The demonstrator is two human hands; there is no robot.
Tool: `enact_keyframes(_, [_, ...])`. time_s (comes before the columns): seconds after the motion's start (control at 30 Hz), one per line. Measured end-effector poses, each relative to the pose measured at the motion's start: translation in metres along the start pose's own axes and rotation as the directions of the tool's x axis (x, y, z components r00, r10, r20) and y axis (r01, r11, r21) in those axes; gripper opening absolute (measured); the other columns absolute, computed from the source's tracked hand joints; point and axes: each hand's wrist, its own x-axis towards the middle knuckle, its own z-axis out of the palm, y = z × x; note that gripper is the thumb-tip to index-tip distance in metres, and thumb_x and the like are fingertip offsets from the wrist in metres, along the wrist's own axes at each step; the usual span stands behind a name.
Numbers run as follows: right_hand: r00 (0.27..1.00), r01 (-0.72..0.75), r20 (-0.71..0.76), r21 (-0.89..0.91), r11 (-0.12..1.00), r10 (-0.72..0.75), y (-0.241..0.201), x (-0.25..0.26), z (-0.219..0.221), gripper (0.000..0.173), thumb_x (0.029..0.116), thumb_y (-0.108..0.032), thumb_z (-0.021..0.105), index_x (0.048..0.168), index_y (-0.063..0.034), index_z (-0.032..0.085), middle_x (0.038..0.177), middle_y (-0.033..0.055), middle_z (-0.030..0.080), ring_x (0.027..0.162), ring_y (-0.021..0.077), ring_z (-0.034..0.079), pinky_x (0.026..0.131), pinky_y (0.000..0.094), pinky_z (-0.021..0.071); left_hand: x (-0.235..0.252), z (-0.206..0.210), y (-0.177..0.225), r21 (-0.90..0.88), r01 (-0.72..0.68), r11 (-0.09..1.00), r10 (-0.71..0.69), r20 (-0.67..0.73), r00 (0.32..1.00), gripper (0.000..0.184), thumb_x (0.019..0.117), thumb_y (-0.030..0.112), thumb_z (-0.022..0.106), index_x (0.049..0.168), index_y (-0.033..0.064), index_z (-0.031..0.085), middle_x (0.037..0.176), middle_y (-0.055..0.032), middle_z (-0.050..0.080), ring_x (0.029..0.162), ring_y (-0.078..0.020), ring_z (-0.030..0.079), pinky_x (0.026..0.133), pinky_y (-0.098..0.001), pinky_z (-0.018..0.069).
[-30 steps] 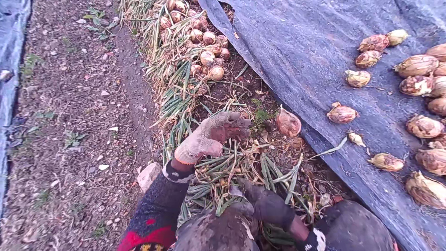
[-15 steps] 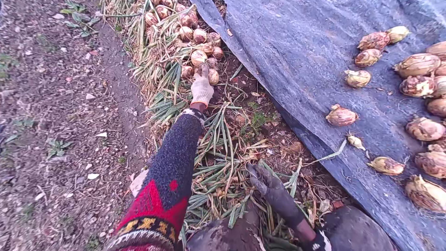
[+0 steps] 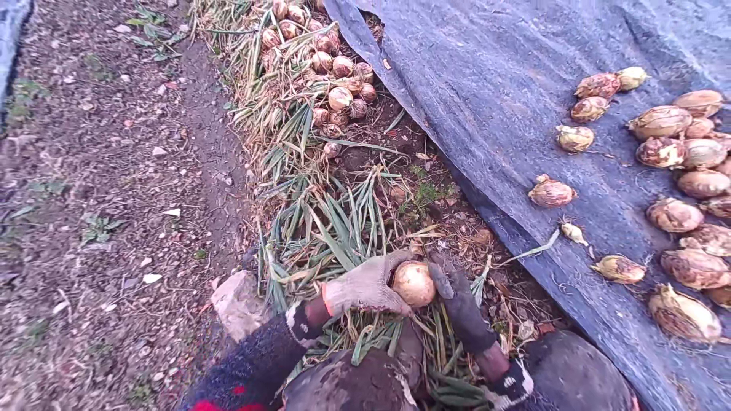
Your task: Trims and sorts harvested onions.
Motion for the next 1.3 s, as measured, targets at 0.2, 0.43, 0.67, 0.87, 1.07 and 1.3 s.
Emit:
enact_keyframes(0.2, [1.0,0.022,-0.006,-0.028,0.999,-0.022,-0.008,-0.011,-0.002,0.047,0.1015,-0.042,0.06,0.132,-0.0063,0.067,0.117,0.0081,0.074,0.098,0.0161,0.072,0.084,0.0348,0.0623,-0.013,0.019,0.019,0.105,0.064,0.992,-0.058,-0.063,0.996,0.093,0.0734,0.054,0.087,0.151,0.0225,0.047,0.134,-0.0022,0.066,0.114,-0.0121,0.067,0.098,-0.0418,0.0582])
enact_keyframes(0.43, [0.937,0.134,0.265,0.329,0.935,-0.227,-0.048,-0.04,0.009,0.034,0.1047,-0.038,0.057,0.107,-0.0092,0.075,0.069,0.0007,0.061,0.053,0.0076,0.054,0.048,0.0259,0.0497,0.013,0.024,-0.036,-0.045,0.334,0.942,-0.299,-0.565,0.769,0.09,0.0751,0.066,0.078,0.148,0.0199,0.052,0.127,-0.0061,0.069,0.108,-0.0188,0.069,0.091,-0.0456,0.0589])
enact_keyframes(0.67, [0.993,-0.105,0.035,-0.188,0.977,0.114,-0.037,-0.012,-0.018,0.064,0.1046,-0.051,0.048,0.153,-0.0093,0.045,0.144,0.0147,0.059,0.132,0.0227,0.058,0.113,0.0482,0.0445,0.014,0.004,0.027,-0.038,0.007,0.999,-0.029,-0.64,0.768,0.082,0.0834,0.019,0.081,0.154,0.0073,0.041,0.129,-0.0131,0.067,0.1,-0.0155,0.071,0.085,-0.0357,0.0625])
enact_keyframes(0.87, [0.973,-0.23,0.053,0.322,0.919,0.225,-0.027,-0.016,-0.01,0.057,0.1098,-0.052,0.024,0.136,-0.0113,0.054,0.111,0.0055,0.066,0.094,0.01,0.065,0.08,0.0322,0.057,0.016,0.08,0.07,0.764,0.073,0.641,0.293,-0.332,0.897,0.049,0.0962,0.039,0.063,0.135,0.0106,0.066,0.121,-0.0186,0.072,0.101,-0.0386,0.073,0.079,-0.0632,0.0573])
enact_keyframes(1.07, [0.85,-0.458,0.172,0.708,0.538,0.498,-0.025,-0.01,-0.023,0.081,0.086,-0.091,0.023,0.084,-0.0175,0.057,0.061,0.0004,0.051,0.045,0.0101,0.047,0.04,0.0271,0.0426,0.038,0.091,0.075,0.762,0.082,0.643,0.238,-0.301,0.924,0.032,0.0958,0.025,0.059,0.125,0.018,0.071,0.118,-0.009,0.073,0.094,-0.0296,0.074,0.071,-0.0553,0.06])
enact_keyframes(1.3, [0.843,0.514,-0.293,0.686,0.515,-0.452,-0.123,-0.062,-0.092,0.049,0.1012,-0.052,0.051,0.103,-0.0075,0.071,0.069,0.0011,0.066,0.057,0.0124,0.065,0.052,0.0292,0.0568,0.107,-0.036,0.127,0.688,0.254,0.68,0.397,-0.636,0.662,0.03,0.102,0.025,0.05,0.123,0.0215,0.072,0.115,-0.0074,0.072,0.095,-0.0275,0.073,0.074,-0.0533,0.0599])
